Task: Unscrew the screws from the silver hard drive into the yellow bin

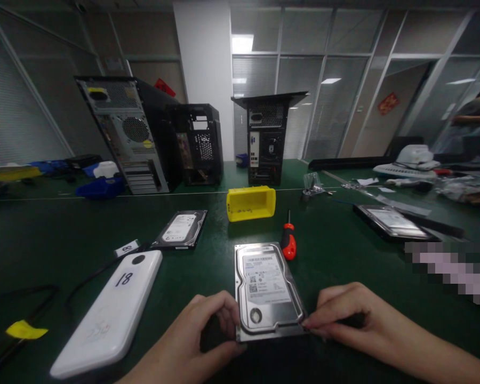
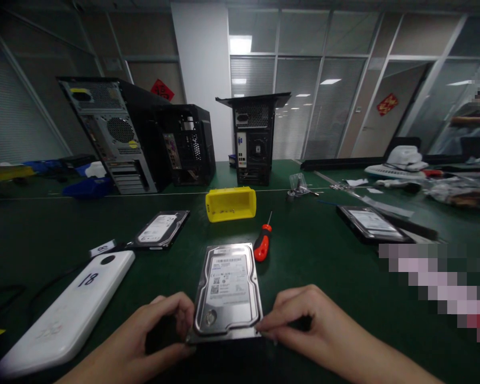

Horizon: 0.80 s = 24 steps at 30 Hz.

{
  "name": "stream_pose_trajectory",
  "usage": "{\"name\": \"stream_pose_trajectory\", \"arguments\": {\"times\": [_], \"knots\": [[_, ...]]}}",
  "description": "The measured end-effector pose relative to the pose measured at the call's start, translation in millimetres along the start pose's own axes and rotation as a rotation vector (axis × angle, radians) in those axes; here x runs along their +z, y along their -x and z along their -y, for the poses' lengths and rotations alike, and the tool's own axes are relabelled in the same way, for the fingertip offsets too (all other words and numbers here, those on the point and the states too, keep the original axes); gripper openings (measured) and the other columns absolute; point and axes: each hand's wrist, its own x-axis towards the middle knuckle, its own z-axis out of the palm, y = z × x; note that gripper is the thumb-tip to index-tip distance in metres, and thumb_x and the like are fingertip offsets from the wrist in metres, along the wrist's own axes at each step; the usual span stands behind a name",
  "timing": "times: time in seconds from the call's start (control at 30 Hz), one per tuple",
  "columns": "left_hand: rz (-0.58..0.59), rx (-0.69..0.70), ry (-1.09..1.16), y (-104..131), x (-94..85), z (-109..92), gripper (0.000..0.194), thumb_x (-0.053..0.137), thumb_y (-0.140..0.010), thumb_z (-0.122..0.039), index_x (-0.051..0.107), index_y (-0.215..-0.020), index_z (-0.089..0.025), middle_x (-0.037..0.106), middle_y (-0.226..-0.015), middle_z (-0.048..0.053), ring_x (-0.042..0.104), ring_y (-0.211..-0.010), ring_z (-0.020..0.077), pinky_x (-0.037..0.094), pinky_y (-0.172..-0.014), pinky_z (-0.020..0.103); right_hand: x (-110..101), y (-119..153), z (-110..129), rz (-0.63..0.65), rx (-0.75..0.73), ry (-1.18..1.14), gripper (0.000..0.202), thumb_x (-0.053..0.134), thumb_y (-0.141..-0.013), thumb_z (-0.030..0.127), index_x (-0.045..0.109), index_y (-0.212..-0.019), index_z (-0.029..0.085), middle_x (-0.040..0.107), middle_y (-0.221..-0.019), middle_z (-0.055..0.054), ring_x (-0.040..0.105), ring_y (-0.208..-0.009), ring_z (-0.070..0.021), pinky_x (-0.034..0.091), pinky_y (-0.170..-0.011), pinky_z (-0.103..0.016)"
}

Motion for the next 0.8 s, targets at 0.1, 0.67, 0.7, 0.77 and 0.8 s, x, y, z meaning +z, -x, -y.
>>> {"name": "stream_pose_trajectory", "arguments": {"times": [0.1,0.67,0.7,0.77,0.8], "knots": [[-0.014,0.026,0.0,-1.5,0.6,3.3,0.014,0.064,-0.079,-0.027,0.06,-0.091,-0.021,0.059,-0.09,-0.001,0.054,-0.089,0.0182,0.041,-0.08,0.028,0.3,0.7,-0.4,-0.007,-0.011,0.019,0.026,0.054,-0.09,0.035,0.074,-0.102,0.025,0.068,-0.079,-0.006,0.062,-0.07,-0.0106,0.046,-0.062,-0.02],[-0.01,0.023,0.014,0.8,-1.3,-1.5,0.014,0.064,-0.079,-0.026,0.061,-0.092,-0.021,0.061,-0.091,-0.002,0.053,-0.09,0.0185,0.04,-0.081,0.03,-0.9,2.0,2.2,0.006,0.045,0.002,0.027,0.054,-0.089,0.033,0.075,-0.1,0.022,0.068,-0.075,-0.005,0.062,-0.066,-0.0107,0.046,-0.059,-0.019],[-0.013,0.027,0.016,0.7,-1.3,-1.3,0.014,0.064,-0.079,-0.026,0.061,-0.091,-0.021,0.061,-0.09,-0.002,0.053,-0.09,0.0183,0.04,-0.081,0.029,-1.2,1.9,3.4,-0.001,0.079,-0.033,0.028,0.054,-0.089,0.037,0.075,-0.1,0.021,0.068,-0.078,-0.006,0.063,-0.065,-0.0106,0.047,-0.059,-0.019],[-0.016,0.03,0.017,0.3,-1.1,-0.5,0.014,0.065,-0.078,-0.025,0.061,-0.091,-0.021,0.061,-0.09,-0.002,0.054,-0.09,0.018,0.04,-0.081,0.029,-1.5,2.0,5.3,-0.043,0.169,-0.105,0.034,0.054,-0.087,0.044,0.074,-0.1,0.02,0.069,-0.083,-0.006,0.062,-0.063,-0.0103,0.048,-0.06,-0.02],[-0.016,0.028,0.016,0.2,-1.0,0.0,0.014,0.065,-0.078,-0.024,0.061,-0.091,-0.021,0.061,-0.09,-0.002,0.054,-0.09,0.018,0.04,-0.081,0.029,-1.6,2.3,5.9,-0.074,0.214,-0.126,0.036,0.054,-0.086,0.047,0.073,-0.102,0.02,0.07,-0.084,-0.006,0.062,-0.063,-0.0103,0.049,-0.061,-0.021]]}}
